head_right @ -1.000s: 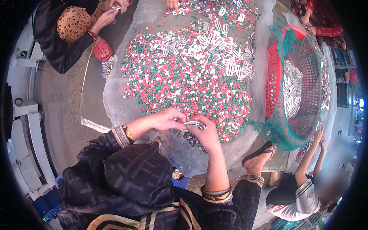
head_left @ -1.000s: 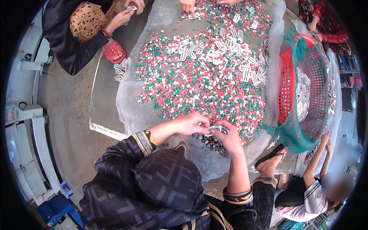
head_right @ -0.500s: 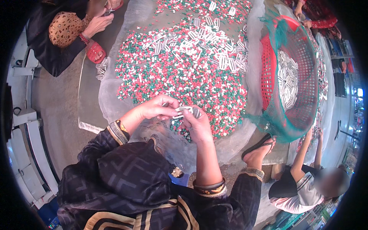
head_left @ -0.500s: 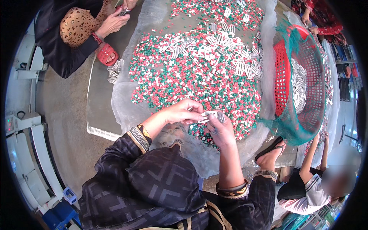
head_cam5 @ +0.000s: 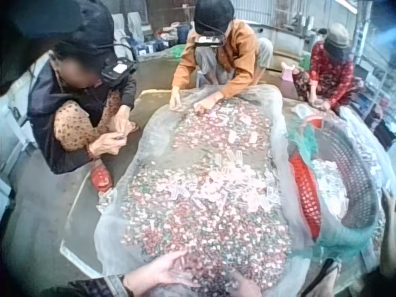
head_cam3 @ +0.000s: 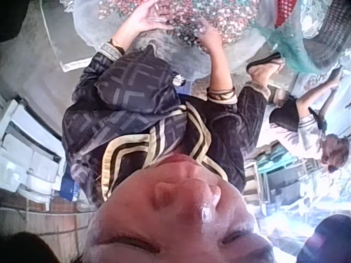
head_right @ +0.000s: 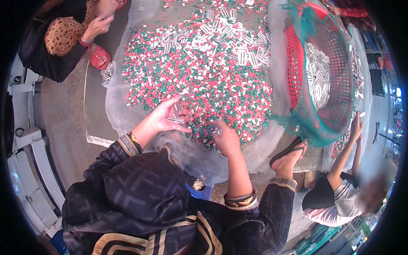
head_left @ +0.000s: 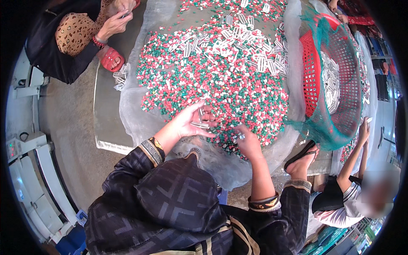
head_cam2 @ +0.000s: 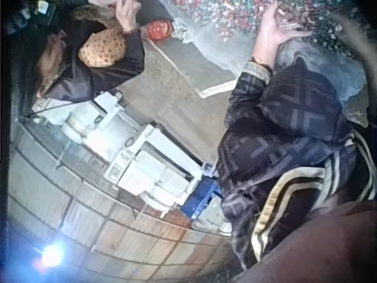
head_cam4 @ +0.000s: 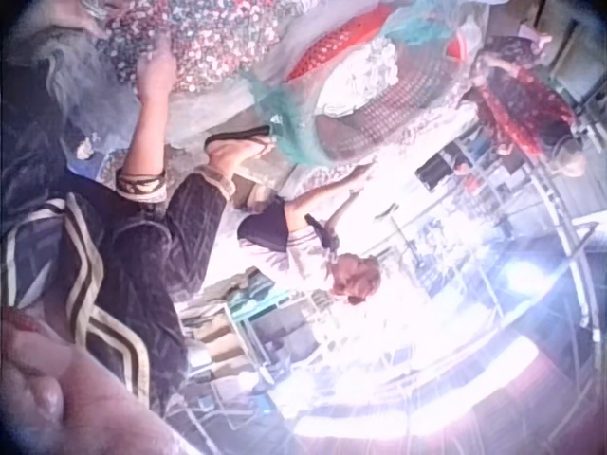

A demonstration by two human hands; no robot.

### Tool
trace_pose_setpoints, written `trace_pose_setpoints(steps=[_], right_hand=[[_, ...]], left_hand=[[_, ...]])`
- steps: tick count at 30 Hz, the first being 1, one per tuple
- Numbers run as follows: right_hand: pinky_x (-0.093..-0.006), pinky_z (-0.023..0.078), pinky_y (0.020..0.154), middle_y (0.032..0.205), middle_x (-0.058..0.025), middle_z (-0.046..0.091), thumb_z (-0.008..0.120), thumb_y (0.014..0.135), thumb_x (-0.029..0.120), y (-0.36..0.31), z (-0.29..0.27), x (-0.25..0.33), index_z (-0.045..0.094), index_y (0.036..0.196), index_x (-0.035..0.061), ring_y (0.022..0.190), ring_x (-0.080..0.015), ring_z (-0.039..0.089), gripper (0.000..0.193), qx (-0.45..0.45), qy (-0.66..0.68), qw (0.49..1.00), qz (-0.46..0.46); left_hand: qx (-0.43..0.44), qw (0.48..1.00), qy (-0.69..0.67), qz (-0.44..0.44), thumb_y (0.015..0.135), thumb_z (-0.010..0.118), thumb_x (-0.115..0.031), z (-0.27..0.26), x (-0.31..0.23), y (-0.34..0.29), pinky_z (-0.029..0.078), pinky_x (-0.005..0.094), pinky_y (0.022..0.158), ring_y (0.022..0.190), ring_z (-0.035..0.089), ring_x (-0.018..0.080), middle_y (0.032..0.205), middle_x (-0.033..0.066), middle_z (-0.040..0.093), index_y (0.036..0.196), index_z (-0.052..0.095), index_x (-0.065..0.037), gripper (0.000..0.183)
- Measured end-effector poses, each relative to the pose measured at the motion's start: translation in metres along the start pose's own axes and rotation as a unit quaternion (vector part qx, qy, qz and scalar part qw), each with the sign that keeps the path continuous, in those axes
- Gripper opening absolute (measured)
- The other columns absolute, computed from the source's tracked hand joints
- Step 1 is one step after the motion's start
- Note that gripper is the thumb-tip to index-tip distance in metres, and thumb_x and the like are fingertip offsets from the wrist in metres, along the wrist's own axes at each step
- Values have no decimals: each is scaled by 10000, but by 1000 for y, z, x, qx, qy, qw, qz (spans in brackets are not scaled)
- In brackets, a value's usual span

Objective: The person sorts through a large pile of hair clips on the floor, picking up and organizing several silver and green clips by hand.

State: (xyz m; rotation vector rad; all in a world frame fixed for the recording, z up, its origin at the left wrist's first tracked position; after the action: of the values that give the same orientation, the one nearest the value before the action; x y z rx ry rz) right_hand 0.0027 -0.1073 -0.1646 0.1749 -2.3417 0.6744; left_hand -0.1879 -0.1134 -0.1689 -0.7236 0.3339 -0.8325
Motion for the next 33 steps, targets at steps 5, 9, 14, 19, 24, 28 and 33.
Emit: trace_pose_setpoints(steps=[5, 9, 14, 19, 24, 28, 33], right_hand=[[-444, 503, 754, 1144, -130, 558, 563, 732, 76, -2, -57, -29, 586, 1047, 191, 857, -340, 630, 336, -112, -206, 965, 119], [-426, 480, 789, 1059, -111, 612, 588, 769, 124, -3, -94, -50, 604, 1007, 191, 883, -322, 624, 248, -174, -104, 970, 133], [-440, 470, 766, 873, -129, 656, 599, 794, 143, -3, -89, -47, 613, 971, 163, 872, -331, 621, 179, -169, -44, 973, 150], [-447, 482, 746, 877, -148, 651, 613, 791, 173, -8, -61, -53, 617, 967, 154, 856, -352, 617, 177, -142, -58, 972, 178], [-433, 499, 711, 877, -137, 656, 631, 784, 204, 6, -46, -35, 615, 1069, 164, 804, -328, 636, 288, -159, -114, 969, 150], [-451, 506, 677, 835, -181, 653, 582, 814, 292, 19, -31, -34, 522, 1226, 155, 751, -337, 642, 437, -166, -160, 938, 257], [-450, 509, 647, 805, -201, 642, 593, 785, 279, 11, 40, 18, 492, 1256, 139, 707, -342, 641, 501, 0, -137, 986, 96]], left_hand=[[-27, 957, 283, 60, 819, 664, -196, 1, -4, 12, 552, 361, 608, 755, 629, 199, 828, 62, 610, 928, 552, -108, 180], [140, 697, 699, 81, 807, 555, 0, 47, 50, 51, 542, 303, 667, 813, 637, 181, 963, 62, 640, 1093, 575, -80, 298], [143, 576, 778, 206, 754, 451, 82, 77, 52, 105, 476, 357, 826, 956, 614, 287, 1116, 172, 599, 1225, 524, -74, 502], [-126, 586, 728, 332, 761, 520, 25, 85, -64, 90, 494, 371, 784, 893, 626, 294, 1062, 204, 609, 1243, 518, -127, 506], [-216, 692, 613, 313, 793, 516, 52, 68, -111, 37, 492, 326, 831, 873, 618, 163, 974, 87, 640, 1134, 591, -101, 381], [-100, 578, 720, 372, 835, 517, 11, 80, -84, 56, 475, 342, 842, 925, 609, 209, 965, 91, 638, 980, 642, -73, 209], [21, 449, 806, 385, 814, 495, -21, 114, -37, 75, 480, 375, 805, 929, 580, 285, 946, 78, 617, 975, 650, -116, 243]])
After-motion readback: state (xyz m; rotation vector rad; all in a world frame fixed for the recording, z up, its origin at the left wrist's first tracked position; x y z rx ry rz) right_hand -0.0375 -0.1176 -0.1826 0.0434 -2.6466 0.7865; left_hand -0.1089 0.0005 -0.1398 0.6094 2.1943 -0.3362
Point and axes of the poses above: each hand's wrist, its own y-axis towards the middle knuckle, its own z-axis out of the palm, x = y × z, the point moved 8 cm from there along y, towards the middle knuckle
